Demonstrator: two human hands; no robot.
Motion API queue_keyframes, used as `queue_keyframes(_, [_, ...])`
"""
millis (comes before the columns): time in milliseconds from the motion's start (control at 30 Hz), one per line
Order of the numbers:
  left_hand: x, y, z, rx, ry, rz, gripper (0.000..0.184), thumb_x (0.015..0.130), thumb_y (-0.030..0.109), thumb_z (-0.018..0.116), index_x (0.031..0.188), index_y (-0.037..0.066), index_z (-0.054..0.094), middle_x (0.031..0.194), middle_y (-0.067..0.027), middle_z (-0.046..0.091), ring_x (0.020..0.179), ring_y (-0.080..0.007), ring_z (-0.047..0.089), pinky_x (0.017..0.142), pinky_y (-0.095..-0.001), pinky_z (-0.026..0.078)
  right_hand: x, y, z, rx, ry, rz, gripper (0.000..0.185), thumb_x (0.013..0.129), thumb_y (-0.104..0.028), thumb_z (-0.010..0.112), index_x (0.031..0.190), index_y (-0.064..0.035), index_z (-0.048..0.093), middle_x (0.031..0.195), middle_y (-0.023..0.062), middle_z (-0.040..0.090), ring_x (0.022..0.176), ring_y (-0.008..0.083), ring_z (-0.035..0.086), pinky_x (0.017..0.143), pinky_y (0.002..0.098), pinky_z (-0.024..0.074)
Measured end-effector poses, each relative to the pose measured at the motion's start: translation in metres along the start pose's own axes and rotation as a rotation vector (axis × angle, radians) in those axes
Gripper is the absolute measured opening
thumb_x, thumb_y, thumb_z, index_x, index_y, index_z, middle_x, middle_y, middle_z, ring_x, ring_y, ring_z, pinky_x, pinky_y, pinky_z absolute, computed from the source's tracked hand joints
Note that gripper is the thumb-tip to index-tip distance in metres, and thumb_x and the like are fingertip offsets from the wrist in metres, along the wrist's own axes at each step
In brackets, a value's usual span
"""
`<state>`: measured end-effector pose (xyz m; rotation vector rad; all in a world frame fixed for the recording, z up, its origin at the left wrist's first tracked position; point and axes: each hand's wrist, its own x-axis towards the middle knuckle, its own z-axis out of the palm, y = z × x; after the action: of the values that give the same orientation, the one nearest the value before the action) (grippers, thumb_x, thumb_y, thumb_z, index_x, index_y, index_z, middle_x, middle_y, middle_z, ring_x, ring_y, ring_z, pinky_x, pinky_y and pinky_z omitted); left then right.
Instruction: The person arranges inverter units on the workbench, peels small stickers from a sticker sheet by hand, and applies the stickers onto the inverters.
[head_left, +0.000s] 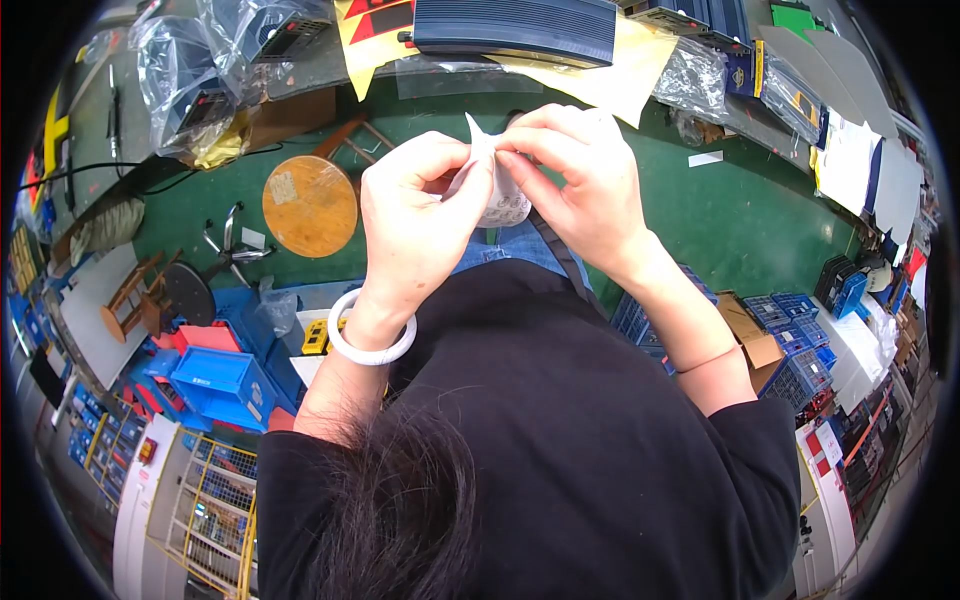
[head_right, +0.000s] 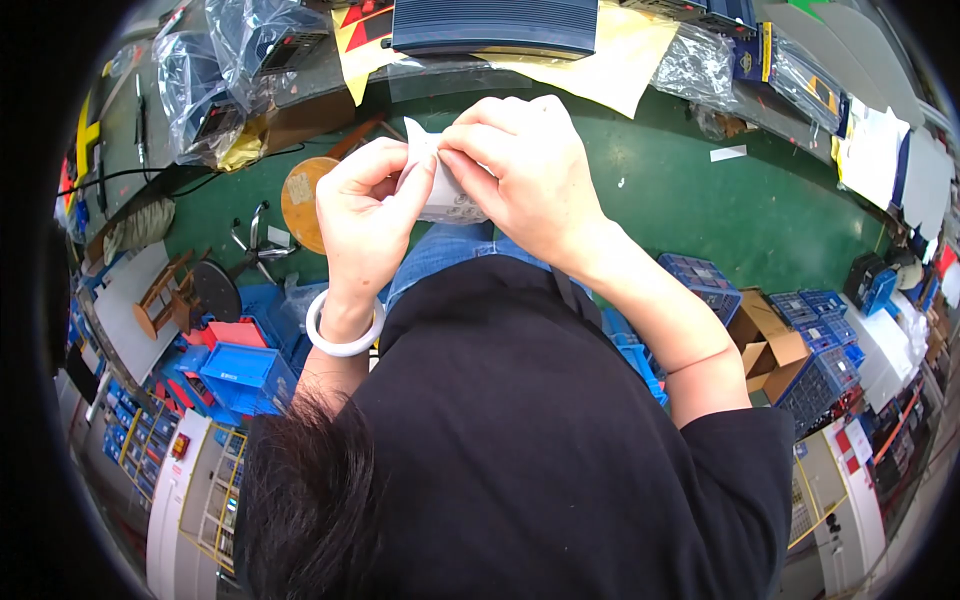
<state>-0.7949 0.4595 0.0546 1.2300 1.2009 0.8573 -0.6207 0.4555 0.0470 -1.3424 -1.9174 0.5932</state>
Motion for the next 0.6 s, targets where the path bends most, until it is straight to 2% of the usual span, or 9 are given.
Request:
queue_keyframes(267, [0.0012, 0.0019, -0.0009, -0.023, -0.001, -0.061, 0.004, 0.087, -0.002, 0.066, 0.087, -0.004, 0.069, 0.075, 0.0034, 0.06, 0.066, -0.0005, 0.051, 0.057, -0.0167, 0.039, -0.001, 0.003, 0.0017, 0.055, -0.028, 0.049, 0.008, 0.078, -0.011, 0.071, 0.085, -0.0077, 0.067, 0.082, 0.0026, 0.065, 0.075, 0.0221, 0.061, 0.071, 0.0341, 0.042])
queue_keyframes(367, [0.0026, 0.0045, -0.0052, 0.01, -0.018, -0.095, 0.005, 0.085, 0.001, 0.068, 0.087, -0.004, 0.07, 0.074, -0.0004, 0.064, 0.068, -0.0033, 0.059, 0.06, -0.0192, 0.046, -0.0016, 0.0035, 0.0026, 0.074, -0.032, 0.065, 0.009, 0.078, -0.012, 0.071, 0.085, -0.0077, 0.068, 0.081, 0.0027, 0.066, 0.074, 0.0222, 0.061, 0.07, 0.0338, 0.042])
queue_keyframes(467, [0.0021, 0.0031, -0.0028, -0.005, -0.009, -0.08, 0.004, 0.087, -0.001, 0.067, 0.087, -0.004, 0.07, 0.075, 0.0037, 0.06, 0.066, -0.0004, 0.05, 0.057, -0.0168, 0.038, -0.0018, 0.0015, 0.0012, 0.083, -0.026, 0.073, 0.009, 0.077, -0.012, 0.072, 0.084, -0.0078, 0.068, 0.08, 0.0026, 0.066, 0.073, 0.0222, 0.061, 0.07, 0.0338, 0.0421])
queue_keyframes(567, [0.0015, 0.0058, -0.002, -0.013, 0.0, -0.074, 0.004, 0.087, -0.001, 0.067, 0.087, -0.003, 0.07, 0.075, 0.0039, 0.06, 0.066, -0.0001, 0.05, 0.056, -0.0164, 0.037, -0.002, 0.0015, 0.0022, 0.073, -0.015, 0.068, 0.01, 0.077, -0.013, 0.073, 0.083, -0.0079, 0.068, 0.08, 0.0025, 0.065, 0.072, 0.0221, 0.061, 0.069, 0.0339, 0.0422])
queue_keyframes(600, [0.0014, 0.0055, -0.002, -0.011, 0.0, -0.076, 0.004, 0.087, 0.0, 0.067, 0.086, -0.004, 0.07, 0.074, 0.0025, 0.061, 0.066, -0.0011, 0.053, 0.057, -0.0173, 0.04, -0.0021, 0.0016, 0.0025, 0.065, -0.01, 0.062, 0.01, 0.077, -0.013, 0.073, 0.083, -0.008, 0.069, 0.08, 0.0025, 0.065, 0.072, 0.0221, 0.061, 0.069, 0.0339, 0.0423])
